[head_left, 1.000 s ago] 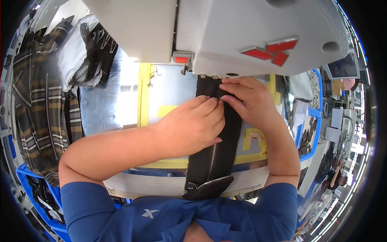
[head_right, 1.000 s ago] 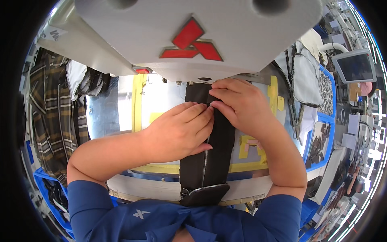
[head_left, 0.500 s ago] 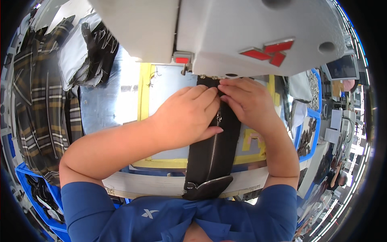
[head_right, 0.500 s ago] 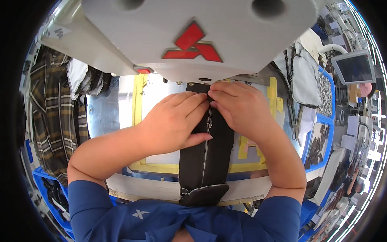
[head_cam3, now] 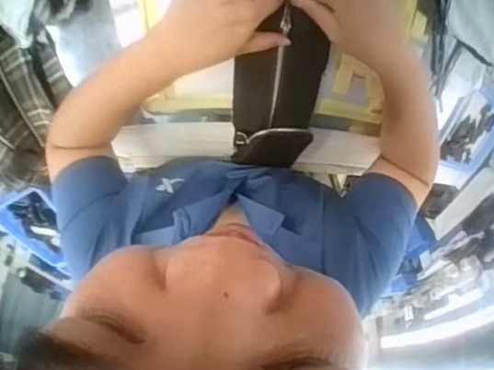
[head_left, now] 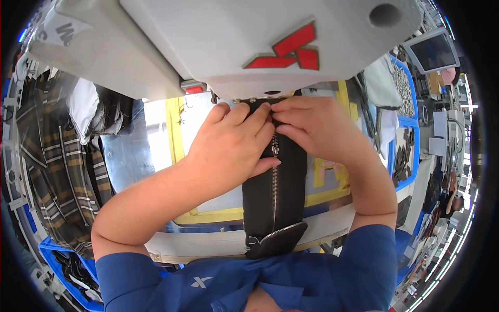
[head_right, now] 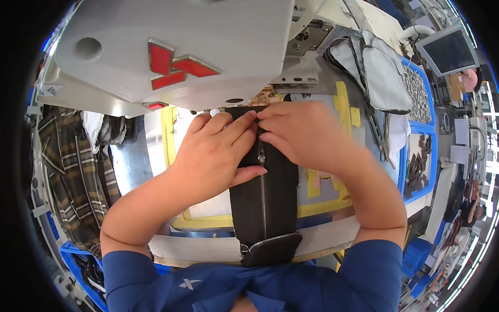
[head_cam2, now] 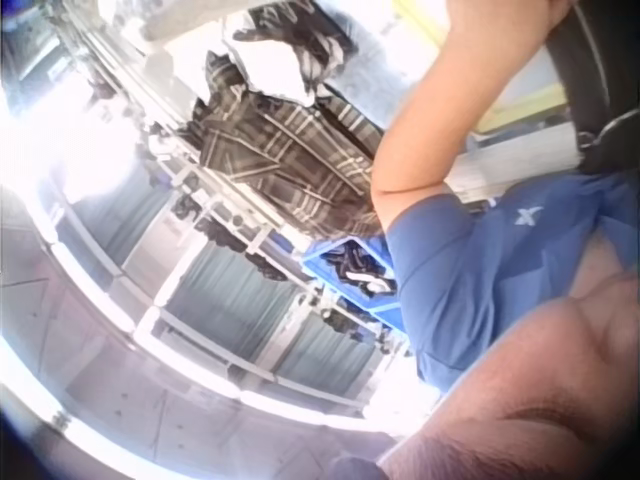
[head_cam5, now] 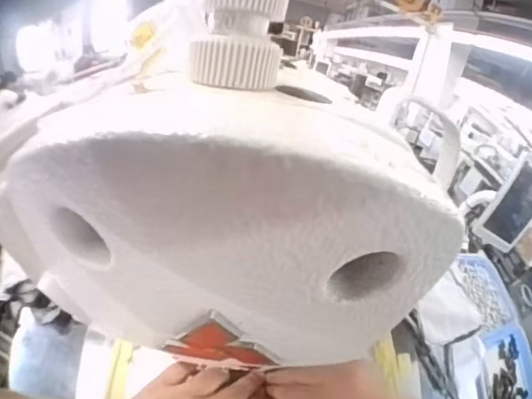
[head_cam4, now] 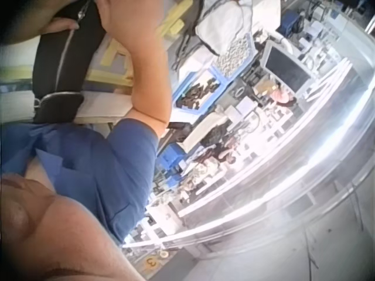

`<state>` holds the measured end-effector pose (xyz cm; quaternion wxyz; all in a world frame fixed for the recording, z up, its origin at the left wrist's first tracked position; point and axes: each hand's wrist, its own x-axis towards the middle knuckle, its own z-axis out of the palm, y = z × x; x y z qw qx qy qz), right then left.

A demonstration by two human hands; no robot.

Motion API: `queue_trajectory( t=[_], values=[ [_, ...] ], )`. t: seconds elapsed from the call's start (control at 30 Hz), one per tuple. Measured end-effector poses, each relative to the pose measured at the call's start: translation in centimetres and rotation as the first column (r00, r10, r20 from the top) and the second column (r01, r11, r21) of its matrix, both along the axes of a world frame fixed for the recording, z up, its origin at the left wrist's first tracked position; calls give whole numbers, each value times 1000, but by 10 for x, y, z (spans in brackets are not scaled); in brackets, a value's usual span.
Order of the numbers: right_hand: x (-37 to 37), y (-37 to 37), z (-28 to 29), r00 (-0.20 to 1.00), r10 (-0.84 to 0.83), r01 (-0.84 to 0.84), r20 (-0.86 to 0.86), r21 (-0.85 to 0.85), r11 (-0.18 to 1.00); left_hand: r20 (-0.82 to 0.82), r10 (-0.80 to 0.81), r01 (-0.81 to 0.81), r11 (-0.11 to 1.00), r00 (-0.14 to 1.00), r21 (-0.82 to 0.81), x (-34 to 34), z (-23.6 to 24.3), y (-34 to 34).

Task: The person sews zippers onto plaid fabric pouches using an industrial sewing machine. They align the zipper with the fabric edge, guide it under the needle, and stitch along the length. The person repeats this process for multiple pouches, occasionally adjusting the fabric and using scissors to trim threads.

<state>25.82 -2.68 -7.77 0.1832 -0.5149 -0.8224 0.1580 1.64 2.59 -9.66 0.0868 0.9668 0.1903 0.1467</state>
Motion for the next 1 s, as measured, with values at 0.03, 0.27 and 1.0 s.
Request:
queue_trajectory(
  t=[0.03,0.27,1.0],
  values=[
    [1,-1,6,1000,-5,5,14,-50,999,5,1,-1,1000,1000,-1,0,0,0],
    [-6,1,20,995,-20,31,100,-114,993,-20,-6,5,999,1000,-37,0,4,2],
    [-25,5,-2,994,-65,61,87,45,997,-106,100,-104,994,989,-33,-12,11,5]
  ],
)
